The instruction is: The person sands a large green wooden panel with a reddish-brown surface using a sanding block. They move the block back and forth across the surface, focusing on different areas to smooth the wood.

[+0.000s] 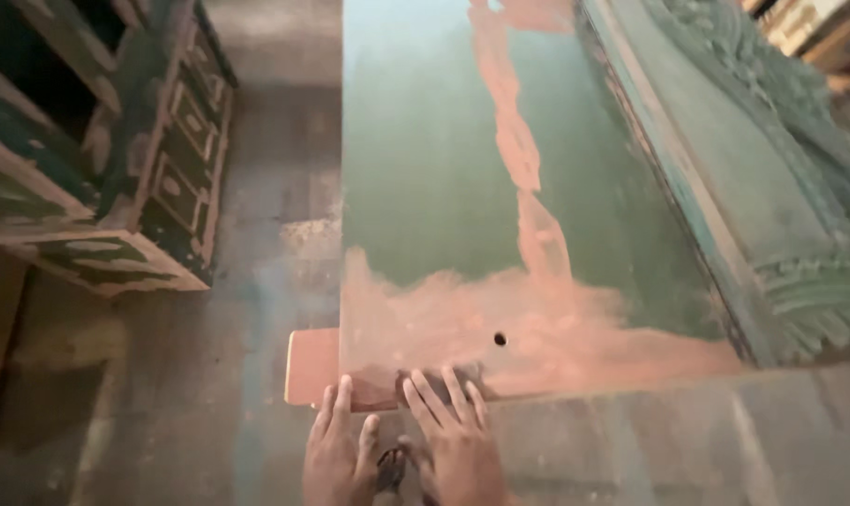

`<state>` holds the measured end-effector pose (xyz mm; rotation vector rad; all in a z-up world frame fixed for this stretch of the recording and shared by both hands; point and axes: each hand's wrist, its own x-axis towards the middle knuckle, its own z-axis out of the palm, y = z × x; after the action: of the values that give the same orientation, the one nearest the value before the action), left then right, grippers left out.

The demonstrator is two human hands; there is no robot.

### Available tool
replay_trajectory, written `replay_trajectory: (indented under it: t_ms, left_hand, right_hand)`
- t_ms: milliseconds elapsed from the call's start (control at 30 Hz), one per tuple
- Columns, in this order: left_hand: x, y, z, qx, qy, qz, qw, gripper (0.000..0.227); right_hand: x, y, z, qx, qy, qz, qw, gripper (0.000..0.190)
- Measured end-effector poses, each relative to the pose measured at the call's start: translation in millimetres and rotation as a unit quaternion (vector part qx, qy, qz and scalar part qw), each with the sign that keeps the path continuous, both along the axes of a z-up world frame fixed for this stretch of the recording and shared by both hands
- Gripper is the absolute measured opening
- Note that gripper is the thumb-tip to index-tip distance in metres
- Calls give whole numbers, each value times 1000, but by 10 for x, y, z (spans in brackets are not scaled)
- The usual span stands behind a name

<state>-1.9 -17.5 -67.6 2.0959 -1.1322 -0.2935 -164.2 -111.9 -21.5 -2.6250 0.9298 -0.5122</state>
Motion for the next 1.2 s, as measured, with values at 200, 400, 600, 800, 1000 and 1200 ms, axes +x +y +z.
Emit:
replay_trajectory:
  t_ms: [200,400,600,800,1000,1200]
  left_hand:
    - [-59,-41,140,-56,112,14,992,64]
    - [-9,-56,215,-37,108,-5,993,66]
    - [204,-21,77,-102,133,-63,984,66]
    - [363,-12,-101,-110,-63,-70,989,68]
    - [430,154,-760,-151,-131,-86,976,71]
    - [264,334,-201,-100,-73,-127,984,66]
  right_hand:
    - [414,45,-156,-101,-18,-5,995,80]
    - [-133,-292,102,-23,20,-28,999,88]
    - [408,-88,-179,-106,18,-46,993,79]
    - [489,-26,-111,-31,-20,30,999,75]
    - [292,37,-264,-134,33,-112,984,79]
    - [965,31,13,-88,8,20,996,70]
